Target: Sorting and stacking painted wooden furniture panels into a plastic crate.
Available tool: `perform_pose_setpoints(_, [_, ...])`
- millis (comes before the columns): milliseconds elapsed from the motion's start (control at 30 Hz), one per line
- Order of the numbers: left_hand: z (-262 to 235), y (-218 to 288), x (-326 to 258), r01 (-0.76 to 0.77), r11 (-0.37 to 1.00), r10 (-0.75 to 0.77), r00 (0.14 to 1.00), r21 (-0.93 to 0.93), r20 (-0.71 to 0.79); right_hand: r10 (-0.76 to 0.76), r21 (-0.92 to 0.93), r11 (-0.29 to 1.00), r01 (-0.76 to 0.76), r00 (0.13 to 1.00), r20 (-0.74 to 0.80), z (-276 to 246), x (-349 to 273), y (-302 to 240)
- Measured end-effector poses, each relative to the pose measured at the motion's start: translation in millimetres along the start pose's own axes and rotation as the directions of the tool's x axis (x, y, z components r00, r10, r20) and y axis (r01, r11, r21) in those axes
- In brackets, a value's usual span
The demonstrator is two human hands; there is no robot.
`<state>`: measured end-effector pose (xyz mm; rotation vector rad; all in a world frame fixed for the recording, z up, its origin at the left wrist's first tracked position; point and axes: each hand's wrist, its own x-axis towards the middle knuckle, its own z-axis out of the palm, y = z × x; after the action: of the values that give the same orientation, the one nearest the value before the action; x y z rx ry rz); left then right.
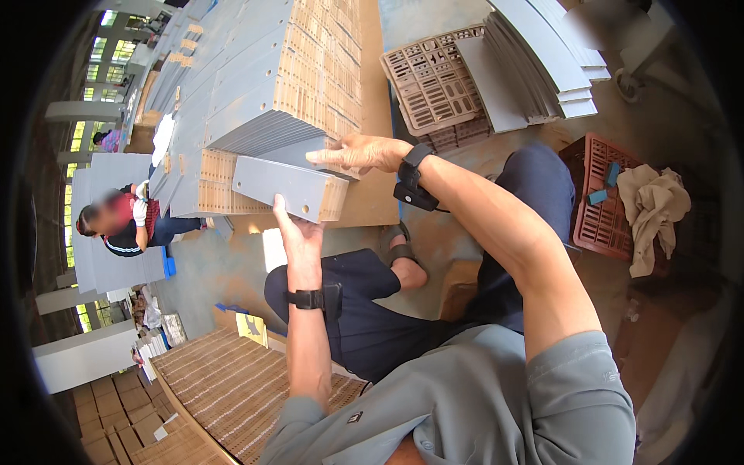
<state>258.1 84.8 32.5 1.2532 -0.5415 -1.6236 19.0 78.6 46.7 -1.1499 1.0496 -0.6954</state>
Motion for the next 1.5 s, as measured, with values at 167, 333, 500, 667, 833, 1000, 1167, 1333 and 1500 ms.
perform_pose_setpoints(167, [21,-32,-57,-0.278,0.946,0.21,0.918,0.166,0.336,-0.183,0.084,0.981,0.173,0.975,0.124,5,-20,-7])
perform_pose_setpoints(333, [63,2,-14,-0.562,0.743,0.107,0.635,0.363,0.765,-0.376,-0.081,0.925,0.372,0.926,-0.046,-40,-65,-67])
perform_pose_setpoints(500, [141,21,49,-0.53,0.738,-0.092,0.533,0.417,0.841,-0.585,-0.487,0.761,0.429,0.777,-0.231,-86,-65,-45])
perform_pose_setpoints(667, [182,-1,85,-0.606,0.682,-0.132,0.448,0.409,0.884,-0.619,-0.553,0.736,0.392,0.721,-0.313,-123,-63,-24])
perform_pose_setpoints(833, [194,-48,141,-0.667,0.661,-0.075,0.398,0.344,0.915,-0.521,-0.584,0.776,0.238,0.764,-0.381,-148,-42,17])
perform_pose_setpoints(1000, [208,-48,138,-0.633,0.676,-0.072,0.453,0.377,0.889,-0.393,-0.435,0.879,0.197,0.816,-0.423,-165,-47,21])
perform_pose_setpoints(1167, [230,-29,128,-0.737,0.599,0.029,0.409,0.312,0.912,-0.407,-0.395,0.886,0.241,0.811,-0.42,-176,-59,3])
perform_pose_setpoints(1333, [221,-56,159,-0.58,0.706,-0.104,0.482,0.405,0.87,-0.43,-0.332,0.895,0.299,0.778,-0.459,-172,-31,28])
perform_pose_setpoints(1500, [217,-57,154,-0.541,0.716,-0.126,0.521,0.44,0.845,-0.406,-0.364,0.896,0.253,0.798,-0.446,-176,-33,30])
